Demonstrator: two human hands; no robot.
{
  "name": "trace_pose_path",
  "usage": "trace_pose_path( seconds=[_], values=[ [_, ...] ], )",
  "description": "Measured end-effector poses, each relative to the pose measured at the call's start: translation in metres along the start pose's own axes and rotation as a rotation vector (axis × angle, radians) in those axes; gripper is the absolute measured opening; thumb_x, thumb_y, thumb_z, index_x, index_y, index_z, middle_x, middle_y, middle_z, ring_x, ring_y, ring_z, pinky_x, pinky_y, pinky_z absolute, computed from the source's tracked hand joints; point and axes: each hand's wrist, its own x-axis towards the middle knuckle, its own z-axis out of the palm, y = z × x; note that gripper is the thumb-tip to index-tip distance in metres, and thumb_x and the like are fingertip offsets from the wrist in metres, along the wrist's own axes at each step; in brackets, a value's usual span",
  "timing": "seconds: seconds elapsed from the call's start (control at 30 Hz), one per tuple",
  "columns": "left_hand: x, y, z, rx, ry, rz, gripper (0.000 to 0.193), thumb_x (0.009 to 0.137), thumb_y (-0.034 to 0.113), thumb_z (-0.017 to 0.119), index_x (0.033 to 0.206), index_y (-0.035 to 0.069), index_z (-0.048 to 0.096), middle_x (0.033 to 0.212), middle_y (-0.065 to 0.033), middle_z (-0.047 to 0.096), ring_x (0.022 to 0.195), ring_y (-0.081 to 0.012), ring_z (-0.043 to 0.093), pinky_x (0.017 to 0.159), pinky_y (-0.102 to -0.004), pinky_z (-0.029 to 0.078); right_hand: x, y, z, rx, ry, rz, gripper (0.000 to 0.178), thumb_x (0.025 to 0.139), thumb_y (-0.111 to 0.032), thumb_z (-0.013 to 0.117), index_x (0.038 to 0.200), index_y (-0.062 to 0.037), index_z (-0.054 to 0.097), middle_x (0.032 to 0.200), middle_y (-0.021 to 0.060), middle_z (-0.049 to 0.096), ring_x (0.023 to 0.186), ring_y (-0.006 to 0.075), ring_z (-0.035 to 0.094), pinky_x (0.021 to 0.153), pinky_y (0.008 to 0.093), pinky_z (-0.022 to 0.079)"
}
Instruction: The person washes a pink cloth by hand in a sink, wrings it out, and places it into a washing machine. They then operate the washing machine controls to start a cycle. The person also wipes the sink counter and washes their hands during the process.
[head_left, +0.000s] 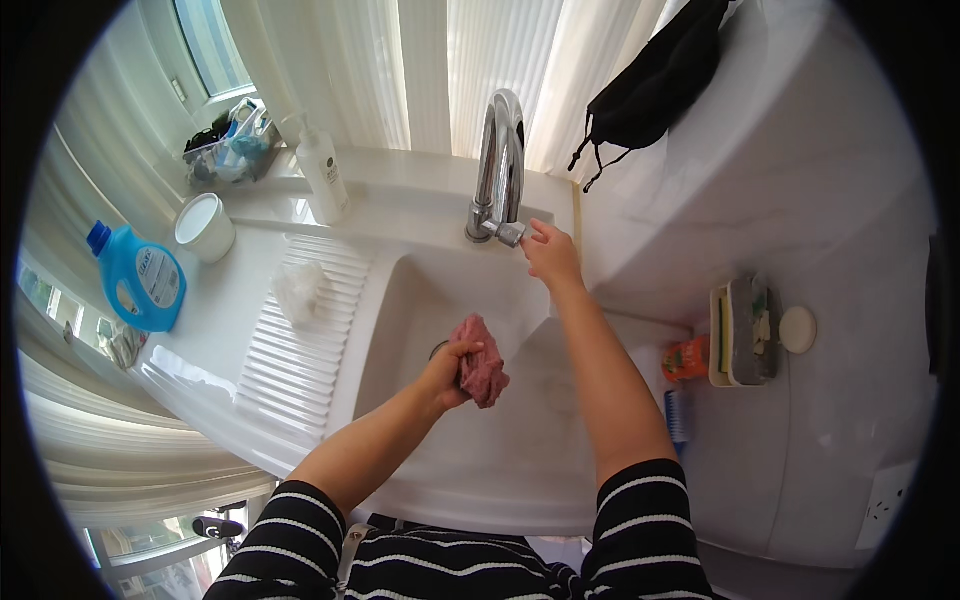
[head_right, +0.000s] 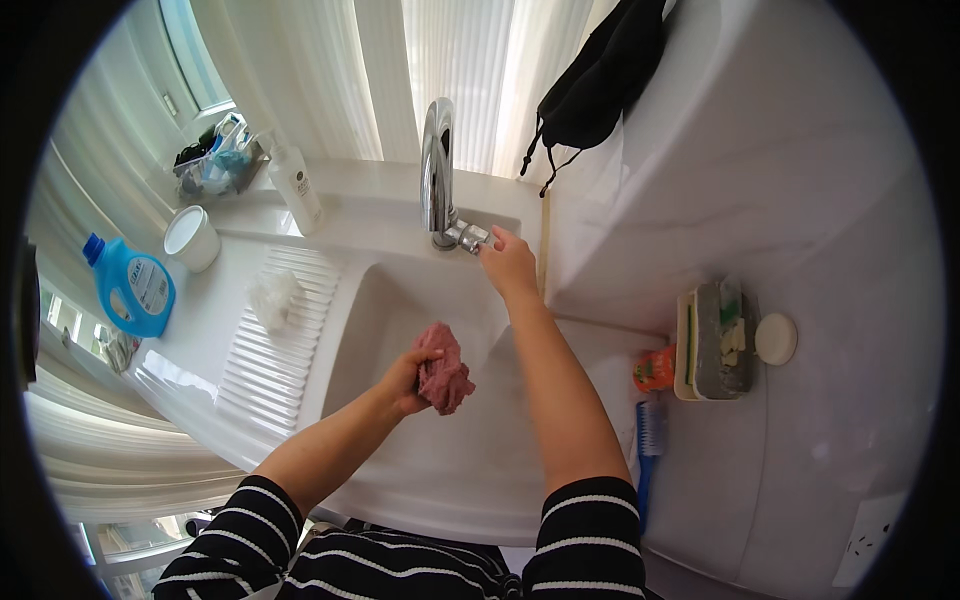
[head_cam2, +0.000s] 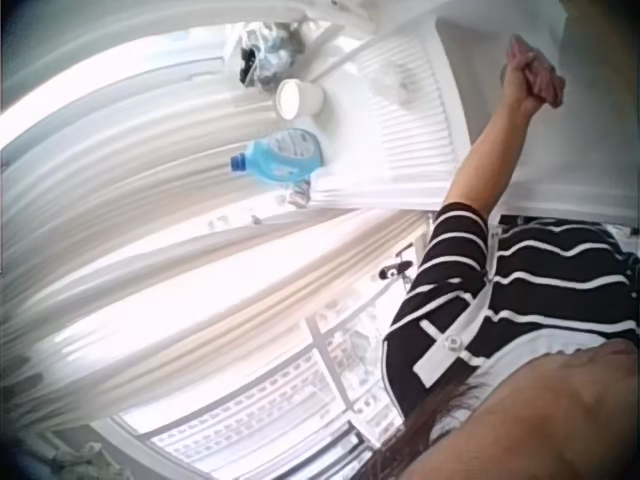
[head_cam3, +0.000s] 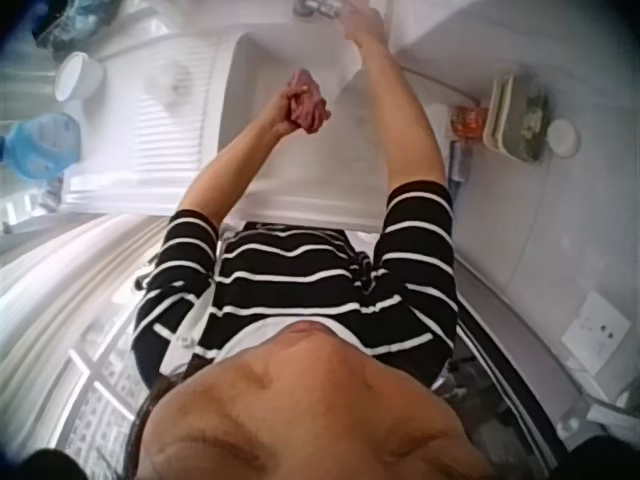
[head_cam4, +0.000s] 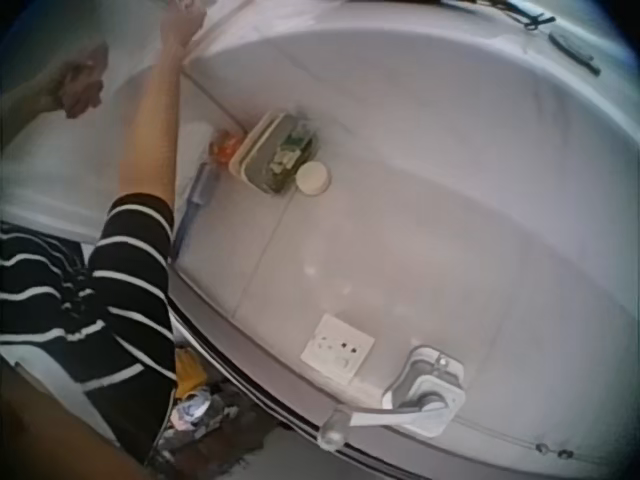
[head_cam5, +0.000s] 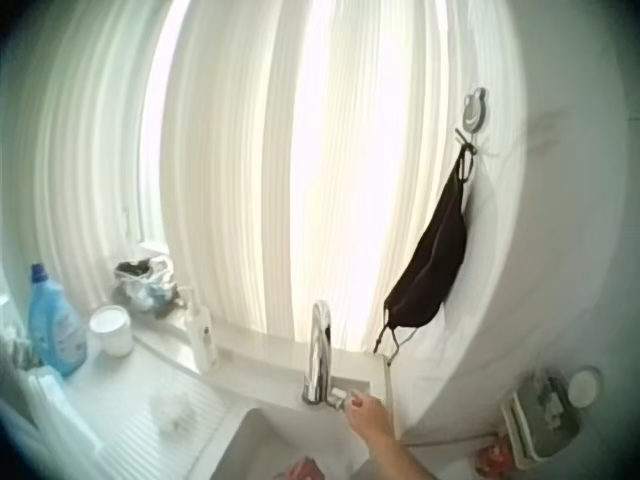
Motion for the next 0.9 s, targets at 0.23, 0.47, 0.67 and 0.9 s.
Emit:
trace_pose_path(
  seconds=[0.23, 0.47, 0.67, 0.9],
  values=[
    [0.012, -0.004, -0.014, -0.038, -0.007, 0.055, 0.036, 0.076, 0.005, 0.054, 0.111, -0.001, 0.047, 0.103, -0.0148, 0.058, 0.094, -0.0305, 0.058, 0.090, -0.0457, 0.047, -0.021, -0.056, 0.005, -0.180, -0.123, 0.067, 0.034, 0.076, -0.031, 0.064, 0.087, 0.0011, 0.069, 0.081, 0.0115, 0.068, 0.073, 0.0242, 0.065, 0.069, 0.0329, 0.050],
    [-0.007, -0.002, 0.003, -0.125, -0.101, 0.093, 0.037, 0.076, 0.009, 0.053, 0.111, -0.002, 0.047, 0.104, -0.0164, 0.057, 0.098, -0.0330, 0.056, 0.091, -0.0479, 0.046, -0.026, -0.010, 0.000, 0.015, -0.027, -0.042, 0.047, 0.083, -0.032, 0.061, 0.116, -0.0002, 0.057, 0.101, 0.0145, 0.065, 0.084, 0.0229, 0.064, 0.078, 0.0324, 0.048],
    [0.015, 0.004, -0.055, -0.121, -0.250, 0.136, 0.032, 0.083, 0.021, 0.051, 0.112, 0.008, 0.054, 0.109, -0.0148, 0.058, 0.102, -0.0326, 0.056, 0.094, -0.0585, 0.039, -0.120, 0.006, 0.018, 0.070, -0.238, 0.046, 0.057, 0.087, -0.037, 0.060, 0.128, -0.0007, 0.047, 0.114, 0.0188, 0.060, 0.097, 0.0244, 0.062, 0.084, 0.0352, 0.048],
    [-0.015, 0.011, 0.009, -0.011, 0.128, 0.007, 0.045, 0.095, 0.051, 0.034, 0.115, 0.016, 0.053, 0.120, -0.0122, 0.052, 0.112, -0.0362, 0.048, 0.089, -0.0633, 0.036, -0.162, 0.055, 0.027, -0.019, -0.428, 0.062, 0.035, 0.077, -0.003, 0.066, 0.111, -0.0024, 0.059, 0.099, 0.0090, 0.066, 0.087, 0.0167, 0.063, 0.080, 0.0316, 0.051]
  ],
)
